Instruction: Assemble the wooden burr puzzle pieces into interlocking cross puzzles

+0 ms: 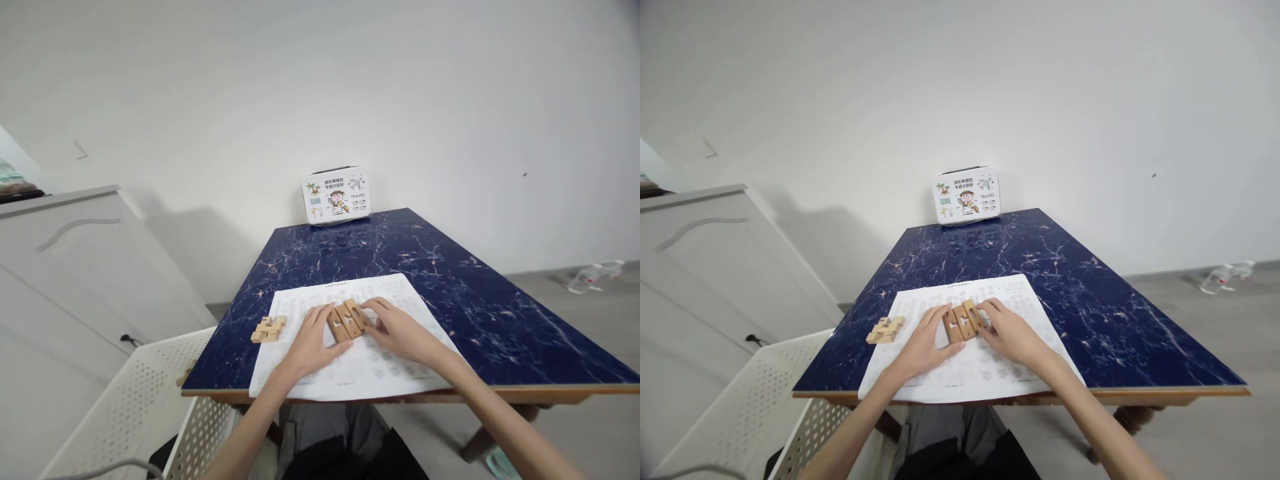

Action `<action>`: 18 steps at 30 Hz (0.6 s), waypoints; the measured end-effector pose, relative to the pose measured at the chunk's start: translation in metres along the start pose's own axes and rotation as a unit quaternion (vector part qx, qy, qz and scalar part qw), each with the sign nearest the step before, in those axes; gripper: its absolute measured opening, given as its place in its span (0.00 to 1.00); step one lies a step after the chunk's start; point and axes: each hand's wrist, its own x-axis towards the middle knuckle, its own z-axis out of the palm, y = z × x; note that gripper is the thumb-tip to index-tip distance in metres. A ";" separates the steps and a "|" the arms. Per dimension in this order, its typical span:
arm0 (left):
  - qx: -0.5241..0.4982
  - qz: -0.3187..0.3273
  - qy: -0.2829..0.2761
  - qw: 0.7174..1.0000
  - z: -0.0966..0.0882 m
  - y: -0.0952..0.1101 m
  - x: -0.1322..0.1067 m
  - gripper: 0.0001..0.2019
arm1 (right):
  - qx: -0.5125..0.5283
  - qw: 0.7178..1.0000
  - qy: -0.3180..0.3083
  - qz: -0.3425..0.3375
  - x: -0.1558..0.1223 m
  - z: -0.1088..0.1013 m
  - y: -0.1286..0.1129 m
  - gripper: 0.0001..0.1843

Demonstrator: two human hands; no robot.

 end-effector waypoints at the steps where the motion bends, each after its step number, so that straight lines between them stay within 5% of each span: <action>1: -0.002 -0.002 0.000 1.000 0.000 0.001 0.001 0.40 | 0.003 1.000 -0.014 -0.017 0.004 -0.001 0.001 0.27; 7: -0.003 -0.004 0.000 1.000 -0.002 0.002 0.003 0.38 | -0.003 0.989 -0.146 -0.037 0.028 -0.014 0.005 0.49; 12: -0.002 -0.009 0.001 1.000 0.000 -0.001 0.006 0.41 | -0.023 0.976 -0.213 -0.038 0.049 -0.027 -0.004 0.49; 18: -0.006 0.001 0.000 1.000 0.000 0.000 0.012 0.40 | -0.018 0.976 -0.213 -0.029 0.051 -0.033 -0.014 0.47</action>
